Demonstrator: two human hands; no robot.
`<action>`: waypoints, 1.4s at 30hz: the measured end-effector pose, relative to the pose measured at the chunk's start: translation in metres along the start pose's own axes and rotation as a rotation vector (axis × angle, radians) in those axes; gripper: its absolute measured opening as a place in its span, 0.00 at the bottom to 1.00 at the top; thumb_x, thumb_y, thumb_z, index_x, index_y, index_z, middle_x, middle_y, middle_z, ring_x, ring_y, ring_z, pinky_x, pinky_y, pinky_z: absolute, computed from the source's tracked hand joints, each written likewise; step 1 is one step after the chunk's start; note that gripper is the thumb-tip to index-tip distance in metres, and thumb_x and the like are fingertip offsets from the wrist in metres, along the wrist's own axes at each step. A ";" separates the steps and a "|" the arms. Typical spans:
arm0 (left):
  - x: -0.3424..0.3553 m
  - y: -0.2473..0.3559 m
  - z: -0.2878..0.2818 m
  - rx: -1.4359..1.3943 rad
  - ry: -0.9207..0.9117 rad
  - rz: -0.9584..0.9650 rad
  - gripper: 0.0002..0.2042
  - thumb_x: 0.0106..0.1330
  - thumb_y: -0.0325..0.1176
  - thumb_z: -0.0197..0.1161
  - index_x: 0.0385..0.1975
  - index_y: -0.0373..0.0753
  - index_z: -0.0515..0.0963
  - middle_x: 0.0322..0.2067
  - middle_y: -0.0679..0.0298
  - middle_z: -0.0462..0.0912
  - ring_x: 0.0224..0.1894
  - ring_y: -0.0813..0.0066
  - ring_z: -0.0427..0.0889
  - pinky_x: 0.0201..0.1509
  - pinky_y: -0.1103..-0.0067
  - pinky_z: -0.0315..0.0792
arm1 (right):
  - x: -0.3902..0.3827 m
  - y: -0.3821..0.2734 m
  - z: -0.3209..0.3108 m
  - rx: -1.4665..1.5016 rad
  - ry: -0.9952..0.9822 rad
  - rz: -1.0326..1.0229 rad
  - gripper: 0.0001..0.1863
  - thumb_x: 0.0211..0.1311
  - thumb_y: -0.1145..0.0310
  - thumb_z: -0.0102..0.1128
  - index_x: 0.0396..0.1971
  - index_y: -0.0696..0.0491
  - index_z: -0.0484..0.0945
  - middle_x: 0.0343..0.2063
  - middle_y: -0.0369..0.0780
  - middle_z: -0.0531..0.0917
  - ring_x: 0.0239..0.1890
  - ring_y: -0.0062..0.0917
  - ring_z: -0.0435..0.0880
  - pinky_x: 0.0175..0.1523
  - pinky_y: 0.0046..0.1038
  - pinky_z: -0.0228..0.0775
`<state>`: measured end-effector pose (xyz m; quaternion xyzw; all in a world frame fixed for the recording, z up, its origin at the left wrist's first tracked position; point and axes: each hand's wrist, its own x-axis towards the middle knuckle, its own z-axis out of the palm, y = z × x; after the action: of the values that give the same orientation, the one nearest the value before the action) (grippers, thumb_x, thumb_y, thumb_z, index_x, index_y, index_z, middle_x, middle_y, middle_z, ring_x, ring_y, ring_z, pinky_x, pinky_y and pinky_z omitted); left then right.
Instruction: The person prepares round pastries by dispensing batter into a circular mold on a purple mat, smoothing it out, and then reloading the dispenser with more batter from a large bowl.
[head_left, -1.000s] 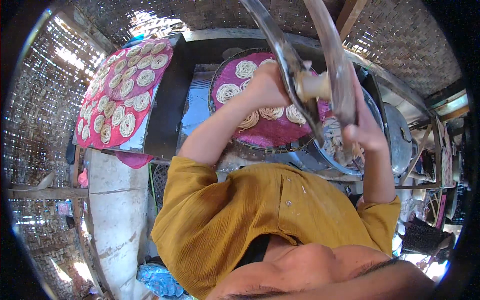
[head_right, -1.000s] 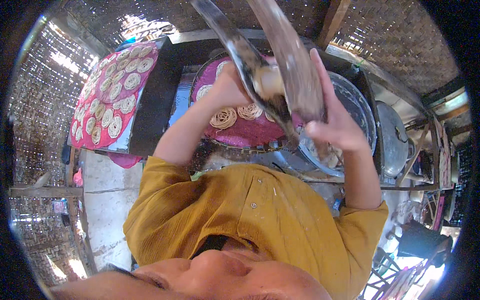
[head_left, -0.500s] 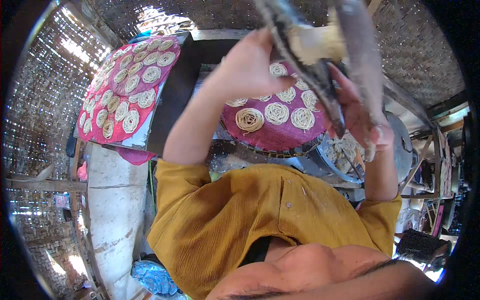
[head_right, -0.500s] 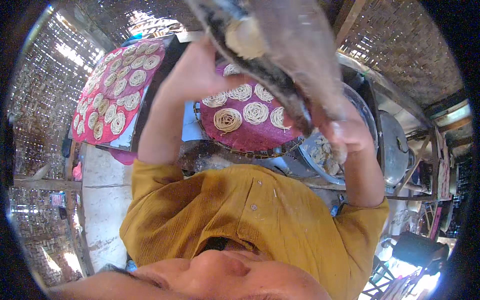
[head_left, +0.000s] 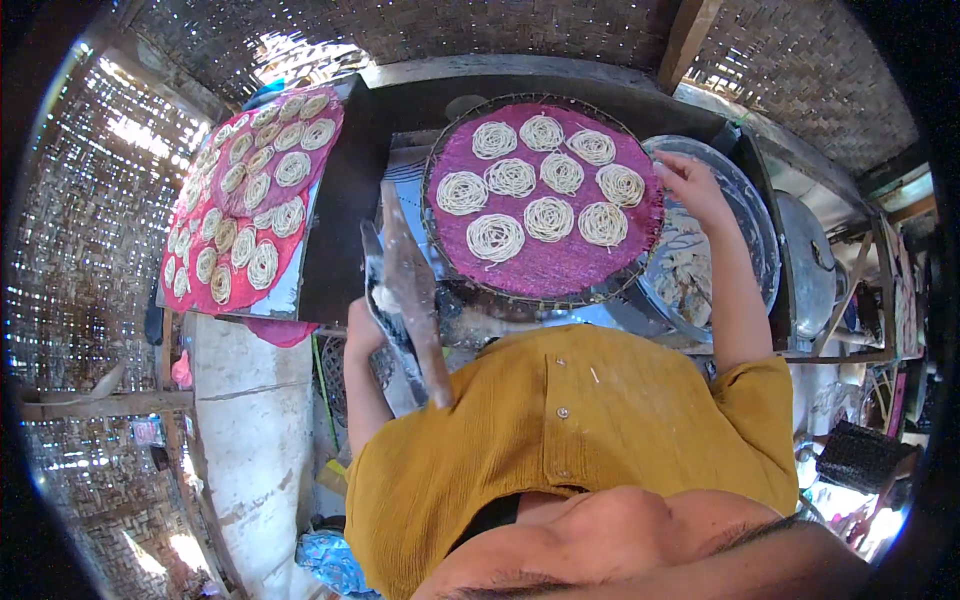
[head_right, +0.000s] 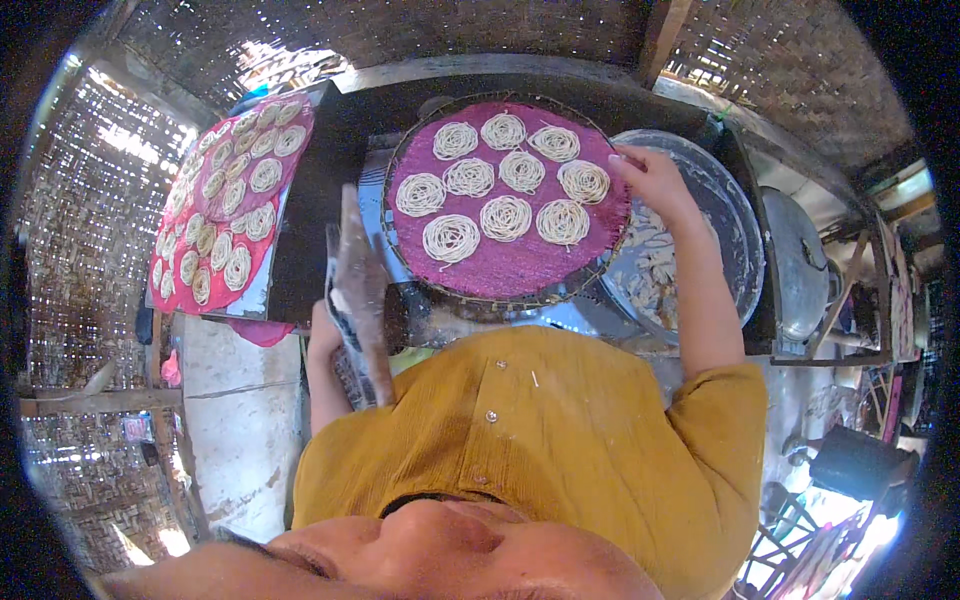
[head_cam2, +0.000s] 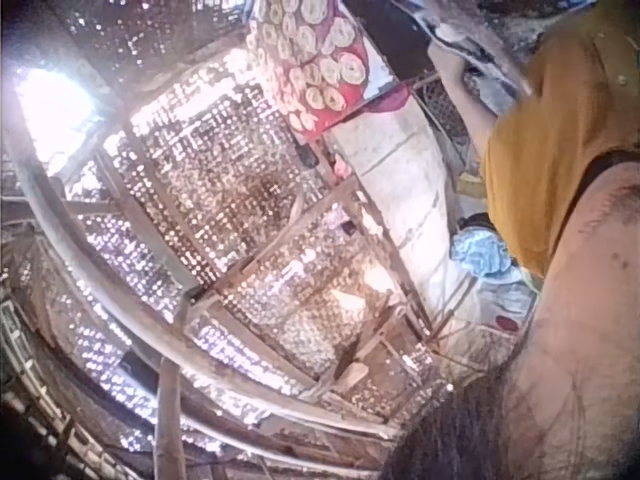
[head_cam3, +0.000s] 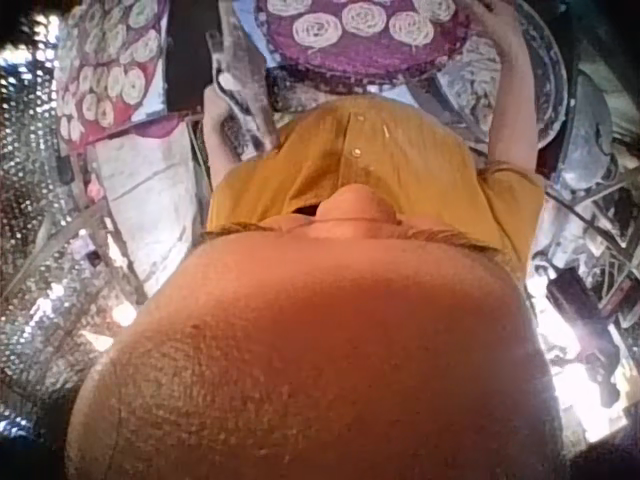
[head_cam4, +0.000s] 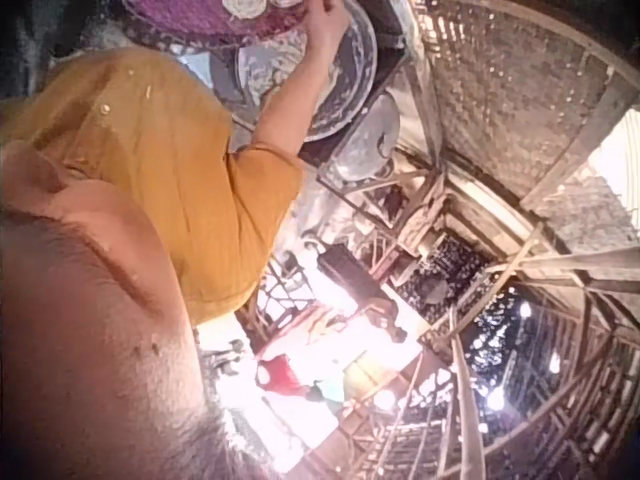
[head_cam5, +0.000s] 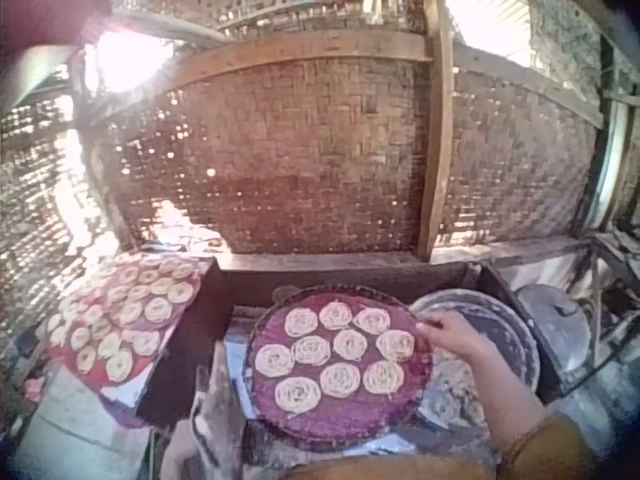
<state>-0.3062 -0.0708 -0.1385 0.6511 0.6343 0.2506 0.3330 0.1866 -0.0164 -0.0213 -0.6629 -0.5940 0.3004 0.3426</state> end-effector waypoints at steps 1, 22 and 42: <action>0.001 -0.024 0.007 0.152 -0.063 -0.015 0.13 0.45 0.35 0.59 0.27 0.32 0.76 0.26 0.52 0.79 0.31 0.64 0.79 0.35 0.75 0.70 | 0.002 0.010 0.001 0.029 0.030 0.113 0.21 0.50 0.60 0.57 0.43 0.55 0.73 0.33 0.41 0.78 0.35 0.22 0.75 0.42 0.23 0.65; 0.045 -0.012 0.070 0.548 -0.014 -0.303 0.20 0.45 0.42 0.63 0.37 0.37 0.74 0.36 0.51 0.76 0.40 0.57 0.76 0.44 0.68 0.69 | 0.058 0.043 0.040 -0.722 0.203 0.134 0.16 0.50 0.56 0.54 0.29 0.54 0.77 0.34 0.46 0.77 0.38 0.39 0.76 0.43 0.35 0.68; 0.063 0.119 0.073 0.605 0.435 0.071 0.24 0.45 0.44 0.61 0.43 0.43 0.71 0.33 0.61 0.75 0.41 0.60 0.71 0.42 0.63 0.63 | 0.085 0.053 0.037 -0.844 0.091 -0.056 0.22 0.46 0.56 0.59 0.42 0.47 0.72 0.42 0.42 0.71 0.46 0.36 0.70 0.47 0.35 0.66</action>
<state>-0.1684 -0.0140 -0.1025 0.6732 0.7126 0.1956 -0.0256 0.1970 0.0686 -0.0849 -0.7412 -0.6670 -0.0082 0.0754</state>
